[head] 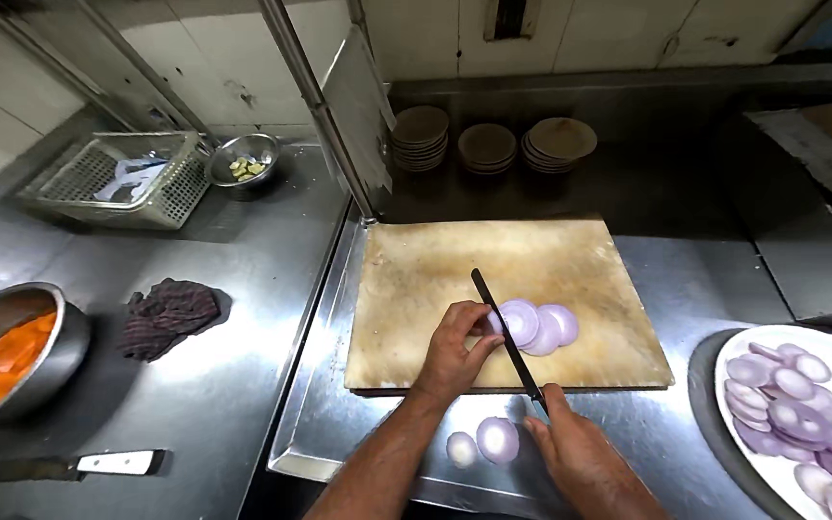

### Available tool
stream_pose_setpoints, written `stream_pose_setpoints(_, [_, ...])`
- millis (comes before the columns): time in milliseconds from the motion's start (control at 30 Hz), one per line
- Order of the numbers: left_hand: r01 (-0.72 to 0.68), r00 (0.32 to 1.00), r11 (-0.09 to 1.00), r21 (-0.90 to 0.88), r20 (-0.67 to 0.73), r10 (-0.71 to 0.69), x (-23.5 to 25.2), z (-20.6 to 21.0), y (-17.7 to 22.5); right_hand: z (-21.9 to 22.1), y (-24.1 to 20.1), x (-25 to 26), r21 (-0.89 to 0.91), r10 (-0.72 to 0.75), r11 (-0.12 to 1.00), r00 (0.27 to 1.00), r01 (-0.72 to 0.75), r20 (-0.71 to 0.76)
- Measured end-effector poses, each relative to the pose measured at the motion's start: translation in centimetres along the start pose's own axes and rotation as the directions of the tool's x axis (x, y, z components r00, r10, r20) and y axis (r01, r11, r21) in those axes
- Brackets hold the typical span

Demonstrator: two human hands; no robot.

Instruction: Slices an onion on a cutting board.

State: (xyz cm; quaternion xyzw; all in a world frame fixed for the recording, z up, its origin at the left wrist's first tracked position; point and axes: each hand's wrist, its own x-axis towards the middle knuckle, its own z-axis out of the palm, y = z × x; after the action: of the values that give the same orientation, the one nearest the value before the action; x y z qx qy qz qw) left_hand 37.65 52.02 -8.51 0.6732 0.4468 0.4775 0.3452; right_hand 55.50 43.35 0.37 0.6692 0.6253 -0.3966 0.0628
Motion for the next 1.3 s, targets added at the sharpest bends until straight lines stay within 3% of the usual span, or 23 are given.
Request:
stream_pose_setpoints(633, [-0.007,1.000,0.998,0.062,-0.015,0.008,0.2,0.1,0.1,-1.1,-2.3,3.4,-0.066,0.041,0.997,0.999,-0.039,0.032])
stream_pose_setpoints(833, [-0.031,1.000,0.992,0.121,0.006,0.031,0.5,0.5,0.0,2.6,1.1,1.4,0.011,0.104,0.994,0.994,-0.105,0.031])
stream_pose_setpoints(1000, [-0.035,0.999,0.986,0.161,0.034,0.030,0.1,0.6,0.3,2.9,2.3,0.8,0.019,0.064,0.998,0.997,-0.065,0.053])
stream_pose_setpoints(1100, [-0.026,0.999,0.988,0.154,-0.020,0.029,0.1,0.5,0.4,4.0,3.5,-1.0,0.001,0.037,0.999,0.998,-0.037,0.050])
stream_pose_setpoints(1200, [0.082,0.996,0.995,0.059,-0.041,-0.079,-0.1,0.0,1.2,4.9,5.1,-3.3,-0.053,0.051,0.997,0.998,-0.048,0.043])
stream_pose_setpoints(1300, [0.320,0.946,0.946,-0.059,-0.036,-0.322,-0.5,-0.9,2.6,4.9,5.9,-4.9,-0.104,0.071,0.992,0.997,-0.068,0.031])
